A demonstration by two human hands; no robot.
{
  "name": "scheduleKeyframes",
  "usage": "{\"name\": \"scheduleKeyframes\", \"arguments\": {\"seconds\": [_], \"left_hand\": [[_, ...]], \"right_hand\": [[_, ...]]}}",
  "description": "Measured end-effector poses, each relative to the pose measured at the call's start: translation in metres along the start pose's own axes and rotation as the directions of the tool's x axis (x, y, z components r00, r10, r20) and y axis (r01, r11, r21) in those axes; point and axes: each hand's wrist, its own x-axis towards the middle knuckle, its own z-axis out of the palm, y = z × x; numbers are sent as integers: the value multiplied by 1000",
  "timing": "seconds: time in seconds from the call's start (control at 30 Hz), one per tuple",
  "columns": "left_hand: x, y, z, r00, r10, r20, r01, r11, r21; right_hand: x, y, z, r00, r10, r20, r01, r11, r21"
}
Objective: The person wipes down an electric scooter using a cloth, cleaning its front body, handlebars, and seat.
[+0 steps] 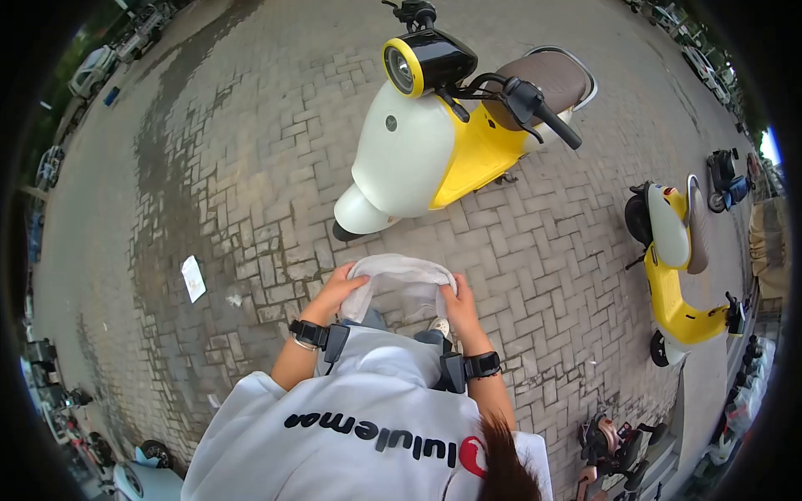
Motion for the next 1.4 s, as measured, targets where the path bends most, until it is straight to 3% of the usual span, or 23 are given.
{"name": "scheduleKeyframes", "arguments": {"seconds": [0.07,0.1,0.17,0.3,0.4,0.47,0.5,0.53,0.57,0.6,0.67,0.73,0.8,0.83,0.87,0.9,0.97,1.03,1.17,1.2,1.23,1.3,1.4], "left_hand": [[5,14,8,977,171,-124,-194,959,-207],[15,2,105,984,155,-86,-173,942,-286],[1,9,113,987,119,-106,-156,857,-492],[-5,-6,124,908,158,-389,-335,832,-443],[-10,-32,83,741,100,-664,-461,795,-395],[-25,-47,27,586,173,-792,-395,914,-93],[-38,-58,-8,590,269,-761,-55,954,294],[-49,-65,-42,631,348,-693,279,731,622],[-59,-65,-62,769,218,-601,440,502,745],[-72,-66,-80,848,44,-527,507,215,834],[-88,-86,-107,909,-237,-343,370,82,925],[-94,-102,-125,846,-498,-189,356,264,897],[-91,-120,-136,791,-574,-212,457,323,829],[-88,-132,-139,767,-602,-223,486,318,814],[-90,-146,-140,762,-613,-206,487,334,807],[-92,-159,-142,839,-516,-170,398,371,839],[-89,-182,-150,902,-413,-123,302,402,865],[-86,-203,-152,870,-460,176,54,445,894],[-85,-211,-155,729,-509,458,-79,602,794],[-90,-206,-155,674,-487,556,-37,729,684],[-100,-198,-151,621,-443,647,17,833,554],[-127,-192,-146,552,-431,714,198,899,389],[-122,-217,-136,573,-242,783,149,970,191]], "right_hand": [[17,1,22,970,-242,-35,233,959,-163],[-32,6,-42,978,-198,-69,177,957,-230],[-19,33,-2,867,-469,169,499,816,-292],[-35,28,29,740,-511,437,664,659,-353],[-28,22,31,759,-250,601,485,833,-266],[-15,31,23,837,195,512,-116,976,-182],[-6,53,12,876,230,423,-93,943,-319],[6,83,1,912,247,328,-79,890,-450],[11,104,-2,922,332,202,-159,797,-582],[14,126,-1,916,395,66,-244,681,-690],[11,176,2,948,315,-56,-220,516,-828],[7,184,22,797,593,-117,-487,516,-705],[12,197,41,726,686,-48,-319,274,-907],[2,209,53,835,537,-118,-236,155,-959],[1,194,70,794,593,-135,-230,88,-969],[-1,191,76,775,625,-92,-183,83,-980],[-19,241,58,775,564,287,262,127,-957],[-20,185,79,764,627,154,42,189,-981],[-44,160,81,723,552,417,64,547,-835],[-67,206,71,494,810,317,30,348,-937],[-81,215,61,433,772,466,158,444,-882],[-51,238,49,479,728,490,181,465,-867],[67,223,45,604,582,544,220,534,-816]]}}
